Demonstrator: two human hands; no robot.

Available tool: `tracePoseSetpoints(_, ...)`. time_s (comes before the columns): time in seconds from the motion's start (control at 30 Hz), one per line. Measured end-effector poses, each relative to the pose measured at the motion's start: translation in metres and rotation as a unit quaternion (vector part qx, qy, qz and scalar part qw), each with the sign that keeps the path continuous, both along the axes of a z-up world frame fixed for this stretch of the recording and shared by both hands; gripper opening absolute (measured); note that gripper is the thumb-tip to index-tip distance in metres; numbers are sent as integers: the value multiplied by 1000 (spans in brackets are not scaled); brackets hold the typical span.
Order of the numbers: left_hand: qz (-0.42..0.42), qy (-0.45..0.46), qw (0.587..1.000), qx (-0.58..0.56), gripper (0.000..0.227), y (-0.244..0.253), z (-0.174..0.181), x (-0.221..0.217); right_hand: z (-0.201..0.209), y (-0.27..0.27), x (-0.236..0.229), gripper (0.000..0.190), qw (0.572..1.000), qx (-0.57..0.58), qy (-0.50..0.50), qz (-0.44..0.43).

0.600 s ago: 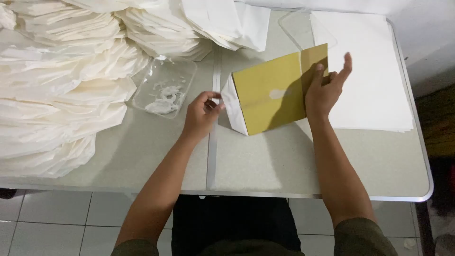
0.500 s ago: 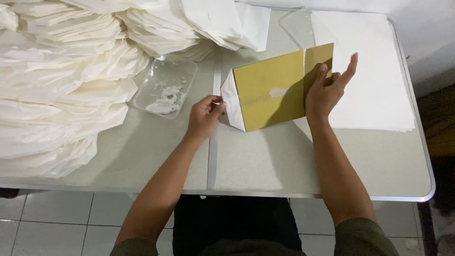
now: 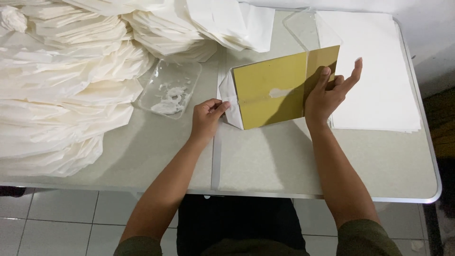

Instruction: The person folds a white sheet of paper around a yellow cardboard template on a table. They align the paper edges, fold the sides over the template, and press the folds flat. The person repeats the folding process to secure the paper around the template.

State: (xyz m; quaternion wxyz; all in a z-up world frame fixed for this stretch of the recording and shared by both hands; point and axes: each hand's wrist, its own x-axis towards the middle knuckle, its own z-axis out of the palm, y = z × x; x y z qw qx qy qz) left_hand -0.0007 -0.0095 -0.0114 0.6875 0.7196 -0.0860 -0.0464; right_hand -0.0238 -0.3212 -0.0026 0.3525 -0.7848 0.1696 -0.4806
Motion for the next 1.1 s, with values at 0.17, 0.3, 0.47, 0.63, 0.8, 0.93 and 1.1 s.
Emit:
tracePoseSetpoints(0.17,20,8,1000,-16,29,-4,2,-3,31,20,-10,59,1000,8,-8,11)
tracePoseSetpoints(0.3,25,-3,1000,-19,29,-5,-13,5,1,-8,6,58,999,33,-22,25)
tracePoseSetpoints(0.47,27,0,999,-20,28,-8,-10,3,29,13,-2,61,999,23,-21,26)
tracePoseSetpoints(0.63,29,3,999,-26,27,-9,-1,-5,5,-13,8,58,998,32,-21,55)
tracePoseSetpoints(0.8,33,7,999,-28,26,-11,3,-9,3,-17,11,58,999,15,-6,46)
tracePoseSetpoints(0.93,37,3,999,-20,28,-11,-1,-12,8,-13,11,57,999,9,-4,46)
tracePoseSetpoints(1.1,37,0,999,-36,25,-12,-4,-13,-5,-20,16,58,998,16,-7,53)
